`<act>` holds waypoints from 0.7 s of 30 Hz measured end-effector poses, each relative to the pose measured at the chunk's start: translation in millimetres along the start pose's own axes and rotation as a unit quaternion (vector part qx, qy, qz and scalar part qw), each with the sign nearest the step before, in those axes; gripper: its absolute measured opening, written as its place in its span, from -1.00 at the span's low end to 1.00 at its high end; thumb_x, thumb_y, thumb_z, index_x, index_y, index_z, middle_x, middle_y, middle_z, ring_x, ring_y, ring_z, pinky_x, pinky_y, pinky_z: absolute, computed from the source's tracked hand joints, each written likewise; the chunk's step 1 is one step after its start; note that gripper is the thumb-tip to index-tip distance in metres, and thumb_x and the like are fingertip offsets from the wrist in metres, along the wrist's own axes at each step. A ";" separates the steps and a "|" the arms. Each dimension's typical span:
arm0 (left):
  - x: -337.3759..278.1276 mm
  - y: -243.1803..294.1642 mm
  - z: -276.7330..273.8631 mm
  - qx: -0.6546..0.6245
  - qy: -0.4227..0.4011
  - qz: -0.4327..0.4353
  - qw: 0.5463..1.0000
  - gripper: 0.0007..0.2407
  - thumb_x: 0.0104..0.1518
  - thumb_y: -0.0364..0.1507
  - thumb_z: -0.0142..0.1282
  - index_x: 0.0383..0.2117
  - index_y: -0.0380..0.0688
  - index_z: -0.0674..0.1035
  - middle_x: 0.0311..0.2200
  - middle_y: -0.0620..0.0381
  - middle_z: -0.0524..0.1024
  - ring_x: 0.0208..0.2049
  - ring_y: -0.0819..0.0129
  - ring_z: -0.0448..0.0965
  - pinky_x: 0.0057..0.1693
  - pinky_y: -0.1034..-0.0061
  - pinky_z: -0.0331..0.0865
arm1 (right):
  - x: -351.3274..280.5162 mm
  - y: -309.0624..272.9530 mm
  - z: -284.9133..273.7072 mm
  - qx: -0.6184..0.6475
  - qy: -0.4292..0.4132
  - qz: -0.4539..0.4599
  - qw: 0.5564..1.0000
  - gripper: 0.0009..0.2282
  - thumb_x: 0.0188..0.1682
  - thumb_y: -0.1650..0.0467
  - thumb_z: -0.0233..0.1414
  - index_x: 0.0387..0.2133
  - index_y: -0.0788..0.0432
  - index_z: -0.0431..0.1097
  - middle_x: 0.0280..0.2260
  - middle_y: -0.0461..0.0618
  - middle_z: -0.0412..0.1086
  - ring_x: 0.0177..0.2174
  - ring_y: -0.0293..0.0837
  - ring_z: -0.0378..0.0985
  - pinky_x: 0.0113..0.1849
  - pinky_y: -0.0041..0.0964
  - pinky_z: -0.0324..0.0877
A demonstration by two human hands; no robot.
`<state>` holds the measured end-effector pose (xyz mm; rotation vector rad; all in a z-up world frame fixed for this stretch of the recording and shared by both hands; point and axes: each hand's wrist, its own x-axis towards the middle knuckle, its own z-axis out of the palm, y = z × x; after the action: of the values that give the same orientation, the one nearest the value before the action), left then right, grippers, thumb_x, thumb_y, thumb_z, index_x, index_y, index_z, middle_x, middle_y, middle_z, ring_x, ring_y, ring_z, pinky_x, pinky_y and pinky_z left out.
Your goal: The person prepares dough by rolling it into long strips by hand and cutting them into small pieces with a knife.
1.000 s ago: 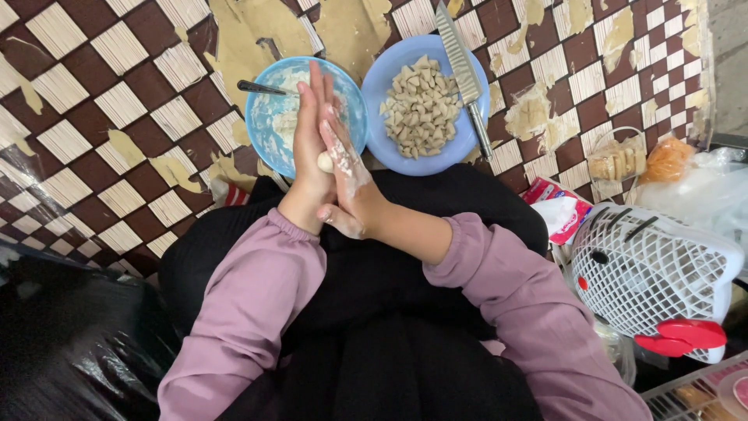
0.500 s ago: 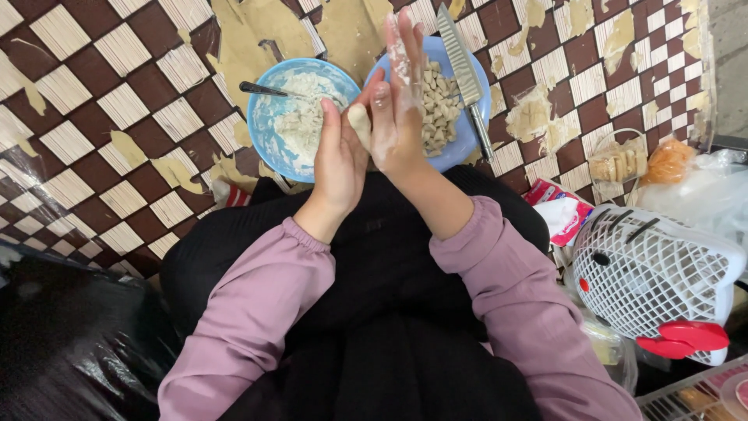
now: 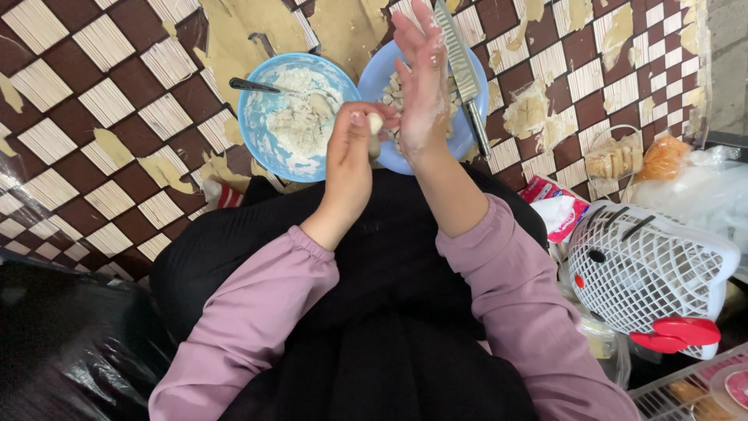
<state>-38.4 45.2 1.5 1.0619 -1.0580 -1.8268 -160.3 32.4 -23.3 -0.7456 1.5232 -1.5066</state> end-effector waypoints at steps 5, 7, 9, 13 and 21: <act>-16.6 -1.0 7.8 0.051 -0.021 0.047 0.997 -0.68 0.41 -0.13 -0.27 -0.18 -0.09 0.45 0.12 -0.09 0.48 0.19 0.20 0.46 0.27 0.36 0.31 | -6.2 -2.3 8.5 0.021 0.014 0.024 0.999 -0.37 0.14 -0.13 -0.36 0.32 -0.08 0.12 0.31 0.10 0.26 0.36 0.15 0.20 0.33 0.22 -0.02; -24.4 -6.5 10.7 0.060 -0.043 0.033 0.997 -0.56 0.46 -0.14 -0.35 0.30 -0.15 0.29 0.30 0.01 0.30 0.38 0.23 0.26 0.49 0.32 0.13 | -11.0 -3.2 13.2 -0.004 0.028 -0.016 0.999 -0.40 0.21 -0.08 -0.41 0.35 -0.02 0.07 0.33 0.12 0.20 0.39 0.10 0.16 0.40 0.13 -0.09; -22.6 -6.0 7.5 0.052 -0.068 0.010 0.996 -0.46 0.42 -0.04 -0.48 0.38 -0.12 0.10 0.42 0.03 0.02 0.48 0.21 -0.05 0.55 0.31 -0.13 | -18.1 6.0 17.0 -0.059 0.016 -0.067 0.996 -0.40 0.25 -0.04 -0.46 0.37 0.04 0.04 0.36 0.10 0.16 0.39 0.05 0.16 0.43 0.04 0.00; -12.9 -5.4 -5.7 0.059 -0.134 0.037 0.989 -0.42 0.44 0.05 -0.69 0.49 0.04 -0.09 0.55 0.20 -0.34 0.60 0.26 -0.49 0.66 0.24 -0.57 | -37.5 10.6 24.3 -0.105 -0.051 -0.129 0.985 -0.37 0.26 -0.05 -0.51 0.41 0.11 -0.10 0.42 0.05 -0.03 0.44 -0.01 0.01 0.49 -0.05 -0.04; 23.2 13.4 -37.8 0.024 0.001 0.139 0.990 -0.41 0.44 0.12 -0.66 0.52 0.22 -0.19 0.60 0.26 -0.36 0.68 0.24 -0.46 0.76 0.10 -0.57 | -105.7 12.9 47.1 -0.074 -0.247 -0.165 0.952 -0.17 0.16 -0.17 -0.46 0.50 0.15 -0.42 0.53 0.03 -0.47 0.54 -0.02 -0.46 0.57 0.02 -0.40</act>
<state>-9.8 9.2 -4.5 0.8937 -1.1906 -1.5846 -68.1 103.1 -15.7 -1.4062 1.1732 -1.3060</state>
